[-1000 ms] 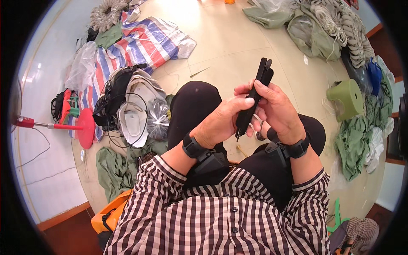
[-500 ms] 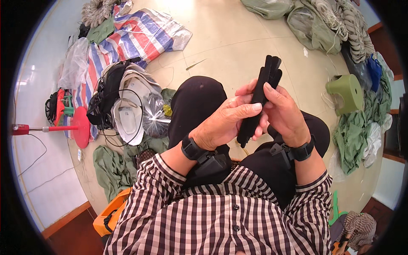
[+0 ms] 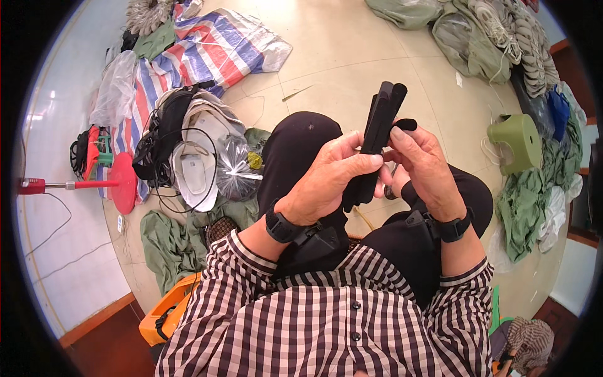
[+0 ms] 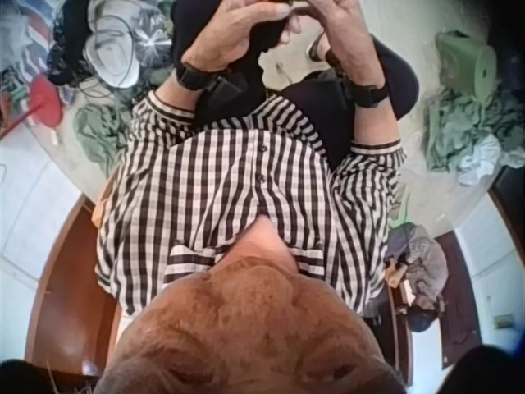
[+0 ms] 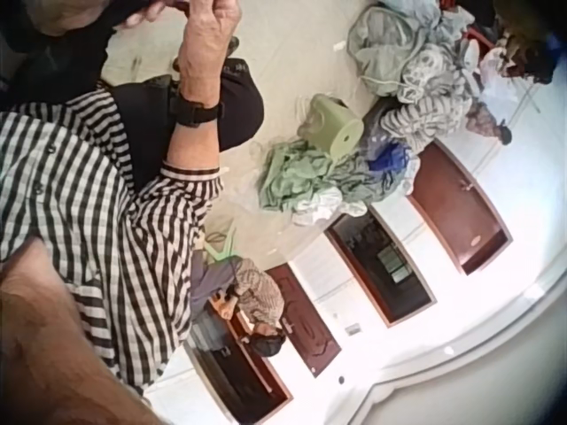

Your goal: The recorder is assembling small black strap components by attaching a plastic buckle or end-piece to a fabric or rubber strap.

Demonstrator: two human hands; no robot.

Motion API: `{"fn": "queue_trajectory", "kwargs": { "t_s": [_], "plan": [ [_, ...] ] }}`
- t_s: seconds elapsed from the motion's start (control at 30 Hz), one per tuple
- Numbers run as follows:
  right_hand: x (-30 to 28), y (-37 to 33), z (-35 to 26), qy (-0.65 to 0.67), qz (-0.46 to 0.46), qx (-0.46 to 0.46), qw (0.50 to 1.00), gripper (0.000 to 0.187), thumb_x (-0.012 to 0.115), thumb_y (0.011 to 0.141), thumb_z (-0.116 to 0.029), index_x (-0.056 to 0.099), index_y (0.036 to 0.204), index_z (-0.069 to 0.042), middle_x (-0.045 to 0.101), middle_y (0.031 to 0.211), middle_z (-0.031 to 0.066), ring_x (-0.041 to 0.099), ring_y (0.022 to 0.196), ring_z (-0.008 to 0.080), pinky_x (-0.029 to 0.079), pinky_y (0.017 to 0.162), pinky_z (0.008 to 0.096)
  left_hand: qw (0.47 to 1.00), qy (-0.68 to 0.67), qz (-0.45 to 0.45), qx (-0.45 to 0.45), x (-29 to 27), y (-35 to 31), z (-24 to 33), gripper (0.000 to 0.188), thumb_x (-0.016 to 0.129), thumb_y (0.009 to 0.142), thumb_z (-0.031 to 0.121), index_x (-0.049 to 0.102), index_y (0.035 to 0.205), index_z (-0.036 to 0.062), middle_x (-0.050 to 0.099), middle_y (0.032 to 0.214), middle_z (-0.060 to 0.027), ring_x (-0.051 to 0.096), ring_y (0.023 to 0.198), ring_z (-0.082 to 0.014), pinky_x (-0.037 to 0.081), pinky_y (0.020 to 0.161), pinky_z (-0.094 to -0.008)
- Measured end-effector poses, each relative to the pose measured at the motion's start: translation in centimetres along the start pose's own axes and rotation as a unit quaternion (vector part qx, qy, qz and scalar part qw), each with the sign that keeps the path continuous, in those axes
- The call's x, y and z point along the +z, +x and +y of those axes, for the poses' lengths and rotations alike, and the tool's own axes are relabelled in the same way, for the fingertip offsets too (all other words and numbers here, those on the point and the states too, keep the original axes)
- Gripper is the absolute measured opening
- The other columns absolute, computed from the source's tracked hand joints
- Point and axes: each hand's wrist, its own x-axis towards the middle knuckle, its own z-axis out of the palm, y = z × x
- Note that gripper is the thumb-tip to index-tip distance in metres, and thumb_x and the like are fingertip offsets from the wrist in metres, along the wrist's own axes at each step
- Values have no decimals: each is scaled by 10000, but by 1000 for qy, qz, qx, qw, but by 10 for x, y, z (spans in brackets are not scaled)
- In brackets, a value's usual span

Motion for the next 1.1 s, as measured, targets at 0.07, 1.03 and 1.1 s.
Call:
{"fn": "queue_trajectory", "kwargs": {
  "t_s": [0.07,1.03,1.1],
  "plan": [
    [3,0,0,-7,-17,-6,1000,289,526,922,-280,580,1038,-20,623,873,46,567,652,116,476,701,287,1000,19,2,8,-1,-1,-1,268,555,879,142,510,1098,-6,597,822,-92,574,669,-142,471,625,-239],
    [11,-1,13,-133,4,5,991,261,571,898,-232,591,769,-6,563,681,18,532,599,83,450,607,243,995,-35,47,-78,-10,-24,-9,291,481,918,247,517,1047,-11,634,829,-112,636,673,-140,444,420,-200],
    [9,1,16,-148,12,-1,989,272,582,890,-238,588,736,-14,557,672,12,534,614,83,450,609,236,995,-38,46,-79,-10,-24,-9,287,474,923,237,510,1060,-12,633,830,-120,637,673,-143,443,408,-195]
  ]
}}
